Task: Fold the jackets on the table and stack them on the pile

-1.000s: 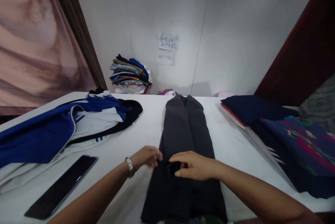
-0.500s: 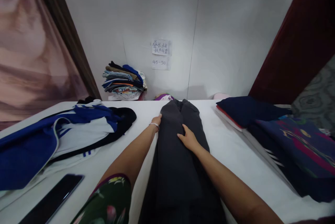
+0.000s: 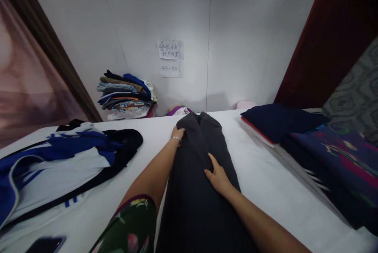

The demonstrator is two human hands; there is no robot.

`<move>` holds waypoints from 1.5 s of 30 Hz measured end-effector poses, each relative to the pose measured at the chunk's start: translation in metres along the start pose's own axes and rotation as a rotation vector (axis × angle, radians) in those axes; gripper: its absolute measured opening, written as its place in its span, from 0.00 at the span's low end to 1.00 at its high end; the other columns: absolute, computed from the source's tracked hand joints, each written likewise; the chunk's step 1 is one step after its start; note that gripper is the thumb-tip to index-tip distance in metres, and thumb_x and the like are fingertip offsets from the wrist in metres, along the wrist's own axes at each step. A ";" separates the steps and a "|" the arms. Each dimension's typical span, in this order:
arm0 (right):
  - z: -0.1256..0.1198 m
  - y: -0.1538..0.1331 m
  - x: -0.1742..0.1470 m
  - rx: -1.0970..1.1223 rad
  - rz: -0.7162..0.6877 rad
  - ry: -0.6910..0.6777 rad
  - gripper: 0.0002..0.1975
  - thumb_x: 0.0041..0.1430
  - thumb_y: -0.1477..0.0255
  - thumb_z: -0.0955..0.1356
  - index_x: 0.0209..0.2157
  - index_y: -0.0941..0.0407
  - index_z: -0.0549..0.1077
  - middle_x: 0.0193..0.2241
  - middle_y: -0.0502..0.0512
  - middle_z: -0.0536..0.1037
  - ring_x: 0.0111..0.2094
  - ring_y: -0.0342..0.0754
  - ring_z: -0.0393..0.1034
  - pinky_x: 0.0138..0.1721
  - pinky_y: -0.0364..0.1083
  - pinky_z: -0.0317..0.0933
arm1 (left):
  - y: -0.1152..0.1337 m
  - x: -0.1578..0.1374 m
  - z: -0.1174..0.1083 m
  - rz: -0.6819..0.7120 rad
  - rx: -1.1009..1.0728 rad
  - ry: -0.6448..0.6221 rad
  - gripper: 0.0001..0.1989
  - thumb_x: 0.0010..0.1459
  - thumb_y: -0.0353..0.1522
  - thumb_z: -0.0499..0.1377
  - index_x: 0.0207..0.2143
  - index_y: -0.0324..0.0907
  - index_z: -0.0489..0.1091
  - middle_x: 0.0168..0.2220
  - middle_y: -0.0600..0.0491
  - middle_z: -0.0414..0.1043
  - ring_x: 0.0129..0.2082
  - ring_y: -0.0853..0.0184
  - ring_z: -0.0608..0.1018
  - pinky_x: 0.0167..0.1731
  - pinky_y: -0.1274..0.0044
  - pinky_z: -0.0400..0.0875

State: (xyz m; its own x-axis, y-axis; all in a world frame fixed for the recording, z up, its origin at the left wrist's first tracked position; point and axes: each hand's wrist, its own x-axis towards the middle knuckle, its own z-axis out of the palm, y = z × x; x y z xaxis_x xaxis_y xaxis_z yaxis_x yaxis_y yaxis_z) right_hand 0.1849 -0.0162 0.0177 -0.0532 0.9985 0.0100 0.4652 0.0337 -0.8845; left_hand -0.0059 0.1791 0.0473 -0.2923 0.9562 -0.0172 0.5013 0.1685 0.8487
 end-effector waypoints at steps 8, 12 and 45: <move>0.002 -0.001 -0.001 -0.193 0.003 -0.040 0.34 0.57 0.70 0.63 0.64 0.61 0.51 0.27 0.54 0.75 0.29 0.50 0.70 0.35 0.48 0.65 | 0.020 0.010 0.020 0.202 0.369 -0.158 0.37 0.54 0.51 0.52 0.61 0.40 0.55 0.66 0.42 0.45 0.66 0.52 0.46 0.62 0.61 0.41; 0.006 -0.005 -0.002 -0.341 -0.021 -0.067 0.30 0.58 0.69 0.62 0.62 0.62 0.57 0.43 0.65 0.76 0.43 0.54 0.72 0.47 0.51 0.62 | 0.012 0.005 0.049 0.260 0.527 -0.356 0.38 0.49 0.53 0.55 0.59 0.45 0.60 0.65 0.43 0.48 0.65 0.50 0.49 0.60 0.55 0.39; -0.091 0.036 0.104 -0.516 0.162 0.217 0.25 0.60 0.66 0.63 0.56 0.64 0.65 0.53 0.63 0.71 0.51 0.51 0.67 0.50 0.43 0.58 | -0.035 -0.203 -0.001 0.631 0.730 -0.462 0.33 0.61 0.50 0.43 0.64 0.45 0.50 0.67 0.45 0.43 0.66 0.56 0.46 0.60 0.55 0.40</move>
State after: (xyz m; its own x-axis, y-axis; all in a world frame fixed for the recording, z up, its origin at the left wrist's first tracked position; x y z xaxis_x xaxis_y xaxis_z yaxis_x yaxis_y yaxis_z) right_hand 0.2763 0.0922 0.0288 0.2111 0.9768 0.0370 0.8257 -0.1579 -0.5416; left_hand 0.0352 -0.0213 0.0221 0.4502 0.8928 -0.0144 0.8651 -0.4321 0.2548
